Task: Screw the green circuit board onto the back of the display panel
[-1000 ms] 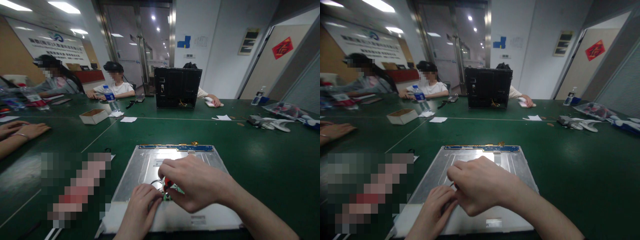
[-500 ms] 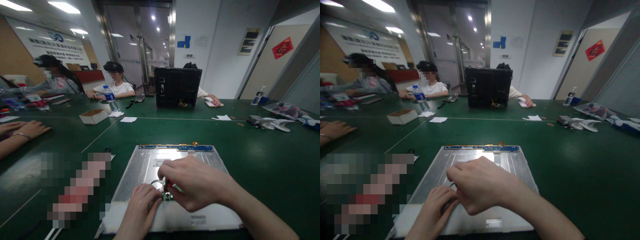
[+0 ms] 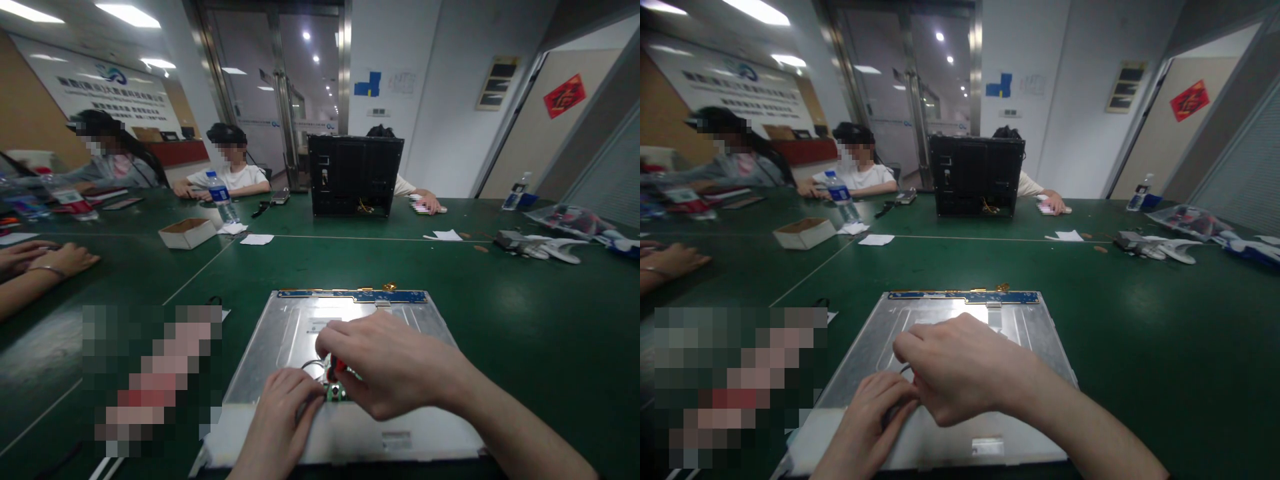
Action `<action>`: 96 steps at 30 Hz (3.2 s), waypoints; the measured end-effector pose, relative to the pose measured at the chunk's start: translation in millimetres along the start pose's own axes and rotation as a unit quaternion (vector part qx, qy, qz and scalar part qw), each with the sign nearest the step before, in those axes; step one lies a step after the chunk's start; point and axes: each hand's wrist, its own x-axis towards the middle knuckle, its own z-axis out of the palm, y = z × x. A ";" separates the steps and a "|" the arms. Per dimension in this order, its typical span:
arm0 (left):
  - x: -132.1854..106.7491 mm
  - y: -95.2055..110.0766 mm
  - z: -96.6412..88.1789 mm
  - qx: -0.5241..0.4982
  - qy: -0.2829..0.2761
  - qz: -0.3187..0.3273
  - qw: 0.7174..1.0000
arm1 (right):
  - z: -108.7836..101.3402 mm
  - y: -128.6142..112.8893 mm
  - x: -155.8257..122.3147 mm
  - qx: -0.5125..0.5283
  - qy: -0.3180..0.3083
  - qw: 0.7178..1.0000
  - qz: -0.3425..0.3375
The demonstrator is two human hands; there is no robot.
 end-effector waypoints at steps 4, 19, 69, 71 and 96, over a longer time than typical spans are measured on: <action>-1.4 -0.8 0.3 -0.001 0.010 0.002 1.000 | 5.0 2.1 3.2 -0.032 0.015 0.999 0.023; -1.0 0.2 -0.6 -0.002 0.008 -0.002 1.000 | 6.2 0.2 3.4 -0.032 0.022 0.999 0.016; -2.2 -1.4 1.8 -0.008 0.017 0.005 1.000 | 8.7 0.9 5.0 -0.041 0.024 0.999 0.019; -1.9 -1.7 2.8 -0.007 0.011 0.004 1.000 | 6.8 0.5 3.6 -0.036 0.023 0.999 0.010; 1.2 0.9 -1.9 0.003 0.014 0.010 1.000 | 15.4 -1.6 7.2 -0.080 0.037 0.996 0.023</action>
